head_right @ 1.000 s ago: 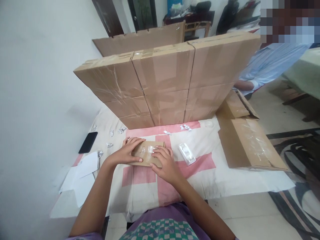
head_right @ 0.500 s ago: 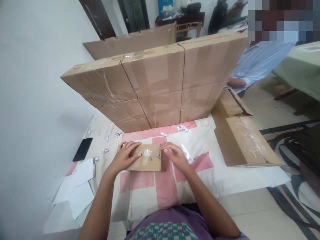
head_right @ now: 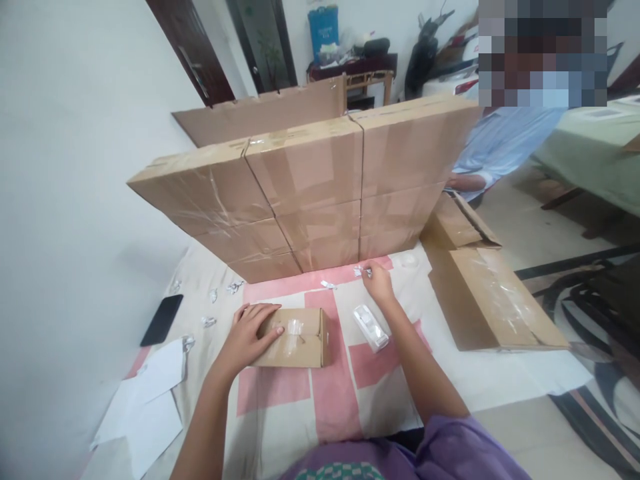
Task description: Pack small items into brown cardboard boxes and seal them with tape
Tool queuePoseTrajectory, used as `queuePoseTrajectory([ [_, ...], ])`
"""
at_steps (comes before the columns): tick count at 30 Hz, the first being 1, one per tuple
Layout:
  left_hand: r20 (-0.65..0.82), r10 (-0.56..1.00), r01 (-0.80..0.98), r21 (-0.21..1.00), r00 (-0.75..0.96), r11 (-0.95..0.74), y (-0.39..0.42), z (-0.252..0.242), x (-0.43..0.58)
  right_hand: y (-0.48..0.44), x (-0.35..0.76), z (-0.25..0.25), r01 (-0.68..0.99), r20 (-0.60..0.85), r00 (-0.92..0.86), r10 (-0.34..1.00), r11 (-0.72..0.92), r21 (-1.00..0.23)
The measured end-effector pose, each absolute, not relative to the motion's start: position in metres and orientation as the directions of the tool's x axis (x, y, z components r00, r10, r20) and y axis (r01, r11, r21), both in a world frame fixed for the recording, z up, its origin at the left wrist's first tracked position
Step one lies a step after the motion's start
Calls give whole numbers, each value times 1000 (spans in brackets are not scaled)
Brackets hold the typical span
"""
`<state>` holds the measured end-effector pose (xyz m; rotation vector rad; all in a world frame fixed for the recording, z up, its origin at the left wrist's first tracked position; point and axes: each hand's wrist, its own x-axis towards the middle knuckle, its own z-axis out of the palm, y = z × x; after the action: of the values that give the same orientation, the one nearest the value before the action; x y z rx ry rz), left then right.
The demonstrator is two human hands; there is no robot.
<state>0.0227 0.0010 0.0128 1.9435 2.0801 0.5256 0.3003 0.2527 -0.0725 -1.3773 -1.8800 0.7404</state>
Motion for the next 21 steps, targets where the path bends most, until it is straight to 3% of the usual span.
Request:
queuePoseTrajectory([
  [3, 141, 985, 917, 398, -96, 33, 0, 15, 25, 220, 304, -52, 472, 283, -242, 928, 367, -801],
  [6, 304, 944, 923, 386, -130, 3, 0, 26, 41, 177, 308, -22, 354, 383, -282, 880, 467, -810],
  [10, 441, 888, 861, 495, -132, -118, 3, 44, 88, 125, 311, 10, 129, 586, -356, 728, 660, -740],
  [15, 424, 902, 708, 661, -80, -247, 7, 53, 138, 88, 317, 17, 109, 713, -414, 566, 808, -578],
  [21, 467, 884, 738, 604, -22, -301, -3, 46, 147, 69, 326, 15, 112, 692, -469, 548, 814, -569],
])
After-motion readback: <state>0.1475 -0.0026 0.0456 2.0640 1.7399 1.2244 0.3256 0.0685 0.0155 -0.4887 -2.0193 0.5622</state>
